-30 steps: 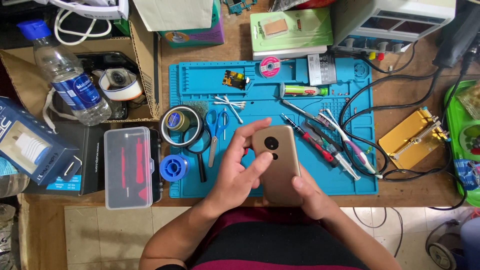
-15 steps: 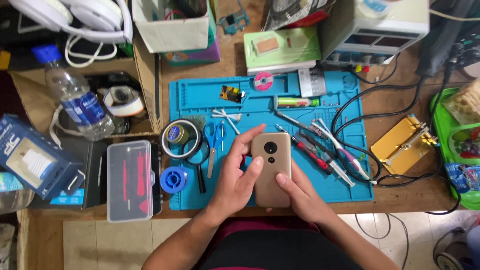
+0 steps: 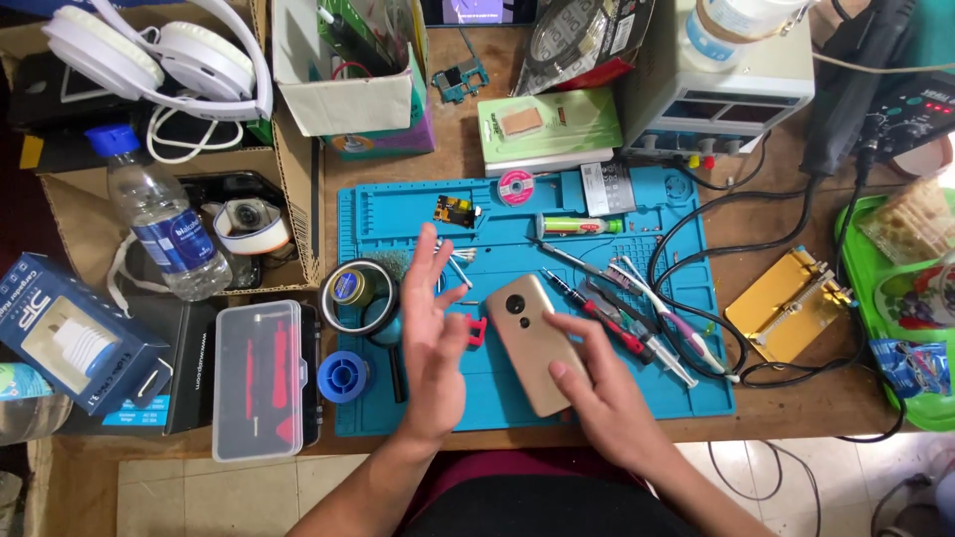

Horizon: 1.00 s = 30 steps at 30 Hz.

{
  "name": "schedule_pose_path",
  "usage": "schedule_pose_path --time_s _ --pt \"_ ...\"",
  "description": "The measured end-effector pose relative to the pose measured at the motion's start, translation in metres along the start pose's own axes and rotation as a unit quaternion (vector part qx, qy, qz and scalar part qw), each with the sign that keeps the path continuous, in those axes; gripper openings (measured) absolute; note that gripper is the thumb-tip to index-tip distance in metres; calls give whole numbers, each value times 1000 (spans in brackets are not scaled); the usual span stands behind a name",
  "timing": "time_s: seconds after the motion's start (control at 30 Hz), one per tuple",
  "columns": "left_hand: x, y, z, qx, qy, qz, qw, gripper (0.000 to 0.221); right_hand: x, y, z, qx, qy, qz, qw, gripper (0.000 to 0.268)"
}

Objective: Fitting a plastic back cover onto a smartphone after a repair.

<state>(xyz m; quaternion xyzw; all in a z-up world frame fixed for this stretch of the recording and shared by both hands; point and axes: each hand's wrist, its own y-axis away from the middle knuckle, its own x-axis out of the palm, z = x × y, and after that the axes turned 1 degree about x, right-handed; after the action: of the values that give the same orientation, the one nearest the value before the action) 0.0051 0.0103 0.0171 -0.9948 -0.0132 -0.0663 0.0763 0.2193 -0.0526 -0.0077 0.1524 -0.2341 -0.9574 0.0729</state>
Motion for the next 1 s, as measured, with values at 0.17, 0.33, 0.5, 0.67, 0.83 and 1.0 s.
schedule_pose_path --time_s 0.17,0.33,0.5,0.67,0.83,1.0 --pt "-9 -1 13 21 94 -12 995 101 7 1 -3 -31 107 -6 994 58" --pt "-9 -6 14 -2 265 -12 964 101 3 1 -14 -96 214 -15 972 47" --pt "5 -6 13 -49 355 43 933 105 -1 0 -20 -113 310 -1 944 44" --pt "15 -9 11 -68 409 39 909 104 -3 0 -16 -108 330 -1 938 46" --pt "54 -9 5 -110 478 27 871 104 -5 -1 -19 -85 356 30 930 47" --pt "79 5 1 -163 441 115 875 104 -9 -5 -43 -161 368 15 916 38"
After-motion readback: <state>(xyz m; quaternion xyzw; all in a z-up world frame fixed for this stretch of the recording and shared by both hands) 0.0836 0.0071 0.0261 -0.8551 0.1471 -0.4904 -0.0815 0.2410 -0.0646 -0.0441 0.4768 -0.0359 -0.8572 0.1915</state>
